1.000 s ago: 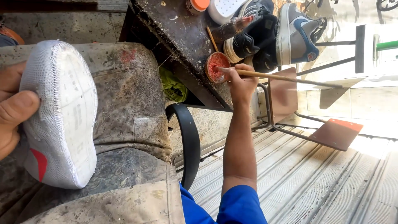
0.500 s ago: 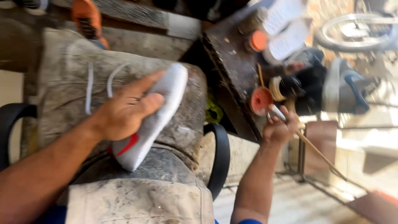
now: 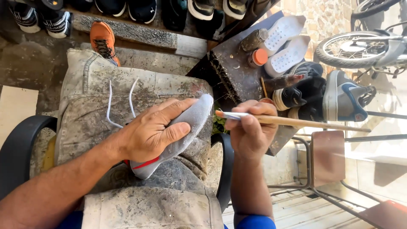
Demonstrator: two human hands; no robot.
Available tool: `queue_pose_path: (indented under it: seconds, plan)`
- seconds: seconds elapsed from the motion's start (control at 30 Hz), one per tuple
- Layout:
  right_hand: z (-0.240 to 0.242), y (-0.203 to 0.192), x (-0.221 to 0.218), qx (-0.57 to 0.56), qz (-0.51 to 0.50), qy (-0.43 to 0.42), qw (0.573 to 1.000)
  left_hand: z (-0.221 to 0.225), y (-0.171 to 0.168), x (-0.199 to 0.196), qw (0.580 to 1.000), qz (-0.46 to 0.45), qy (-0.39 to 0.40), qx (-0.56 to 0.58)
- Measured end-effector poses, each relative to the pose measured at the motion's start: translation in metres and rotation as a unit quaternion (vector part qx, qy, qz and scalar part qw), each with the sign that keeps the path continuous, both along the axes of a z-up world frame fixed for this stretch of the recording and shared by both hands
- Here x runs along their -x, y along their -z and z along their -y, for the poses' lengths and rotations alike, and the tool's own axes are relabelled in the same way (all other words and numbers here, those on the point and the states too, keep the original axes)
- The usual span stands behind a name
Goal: Applying a red coating or adhesive to the sole of a shoe using a brush at a repair bench.
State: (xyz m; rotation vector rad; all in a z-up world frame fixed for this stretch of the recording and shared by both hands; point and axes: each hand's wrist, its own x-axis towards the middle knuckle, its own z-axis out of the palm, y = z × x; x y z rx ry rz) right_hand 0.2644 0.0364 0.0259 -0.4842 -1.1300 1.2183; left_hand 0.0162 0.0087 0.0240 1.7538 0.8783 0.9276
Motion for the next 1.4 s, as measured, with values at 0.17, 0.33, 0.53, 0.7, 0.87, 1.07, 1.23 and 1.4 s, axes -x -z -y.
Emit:
queue_pose_path:
  seconds: [0.17, 0.33, 0.53, 0.7, 0.87, 1.07, 1.23, 1.4]
  plan:
    - [-0.005, 0.002, 0.007, 0.007, 0.006, -0.01, 1.0, 0.006, -0.002, 0.002, 1.0, 0.007, 0.004, -0.008]
    - [-0.009, -0.014, 0.007, -0.01, 0.02, -0.08, 0.997, 0.005, 0.0, 0.001, 0.999, 0.012, 0.003, -0.032]
    - [-0.005, -0.021, 0.019, -0.104, 0.05, -0.08, 0.99, 0.002, 0.002, 0.001, 1.0, 0.01, -0.006, 0.007]
    - [-0.004, -0.022, 0.013, -0.154, 0.165, 0.007, 0.974, -0.002, 0.013, -0.002, 1.0, 0.016, -0.019, -0.013]
    - [-0.001, -0.029, 0.01, -0.254, 0.233, -0.021, 0.939, -0.005, 0.012, -0.003, 1.0, -0.02, -0.016, 0.014]
    - [-0.007, -0.036, 0.004, -0.258, 0.256, -0.044, 0.93, -0.006, -0.002, -0.002, 0.996, -0.005, -0.009, 0.092]
    - [-0.015, -0.034, -0.007, -0.27, 0.325, -0.016, 0.906, -0.004, -0.012, 0.001, 0.992, 0.0, -0.011, 0.123]
    - [-0.006, -0.026, 0.0, -0.249, 0.231, -0.075, 0.938, -0.005, -0.006, 0.003, 0.995, 0.023, 0.009, 0.097]
